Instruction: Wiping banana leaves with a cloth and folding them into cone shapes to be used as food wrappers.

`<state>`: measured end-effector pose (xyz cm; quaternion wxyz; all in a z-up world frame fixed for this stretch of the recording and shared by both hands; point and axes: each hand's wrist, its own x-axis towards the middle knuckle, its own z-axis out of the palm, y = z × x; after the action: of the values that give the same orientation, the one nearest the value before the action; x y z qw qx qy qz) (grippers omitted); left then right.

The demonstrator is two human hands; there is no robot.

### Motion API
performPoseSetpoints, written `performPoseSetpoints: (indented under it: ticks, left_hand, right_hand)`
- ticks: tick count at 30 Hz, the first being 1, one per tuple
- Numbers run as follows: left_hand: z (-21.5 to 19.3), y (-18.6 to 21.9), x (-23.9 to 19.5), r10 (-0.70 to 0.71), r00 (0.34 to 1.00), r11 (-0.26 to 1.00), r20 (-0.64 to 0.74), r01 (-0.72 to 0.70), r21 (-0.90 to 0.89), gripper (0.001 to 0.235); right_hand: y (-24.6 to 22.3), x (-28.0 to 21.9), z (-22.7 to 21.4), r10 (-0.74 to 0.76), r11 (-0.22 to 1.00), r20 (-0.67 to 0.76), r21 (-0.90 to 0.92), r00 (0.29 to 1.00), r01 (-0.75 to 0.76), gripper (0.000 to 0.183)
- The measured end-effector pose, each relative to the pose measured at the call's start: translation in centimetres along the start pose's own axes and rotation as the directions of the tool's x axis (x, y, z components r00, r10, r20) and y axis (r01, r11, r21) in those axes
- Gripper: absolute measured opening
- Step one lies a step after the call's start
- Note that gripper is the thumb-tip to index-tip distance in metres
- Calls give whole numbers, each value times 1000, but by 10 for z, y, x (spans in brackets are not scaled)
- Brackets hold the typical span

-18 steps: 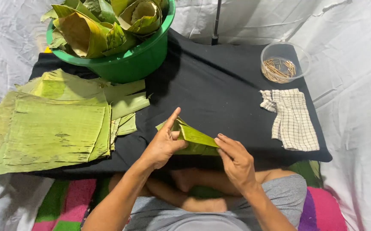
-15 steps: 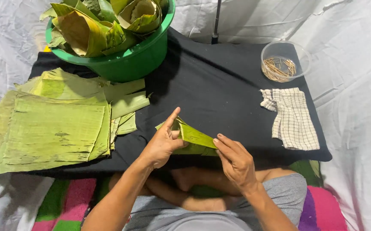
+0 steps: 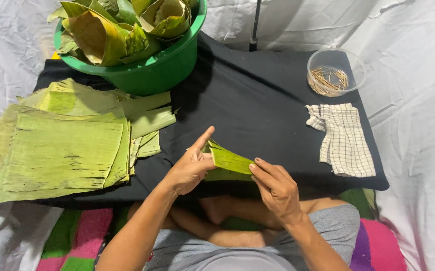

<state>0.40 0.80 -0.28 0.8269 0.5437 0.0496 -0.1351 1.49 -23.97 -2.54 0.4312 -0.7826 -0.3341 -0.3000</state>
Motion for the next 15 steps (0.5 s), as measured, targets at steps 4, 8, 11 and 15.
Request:
performPoseSetpoints:
  ticks: [4,8,11,15]
  left_hand:
    - [1,0,2,-17,1000,995,-23,15,-103,93]
    - [-3,-8,8,144,988,974,-49,-133,184,107]
    - [1,4,2,196,978,965,-69,-180,189,109]
    - [5,19,-3,232,970,962,-69,-219,164,106]
  right_hand:
    - [1,2,-1,-40,999,-3,-37,999,40,24]
    - [0,7,-6,133,989,68,52,989,-137,26]
    - [8,7,-17,533,788,187,245,825,-565,32]
    - [26,19,-27,809,104,446,532,382,-841,33]
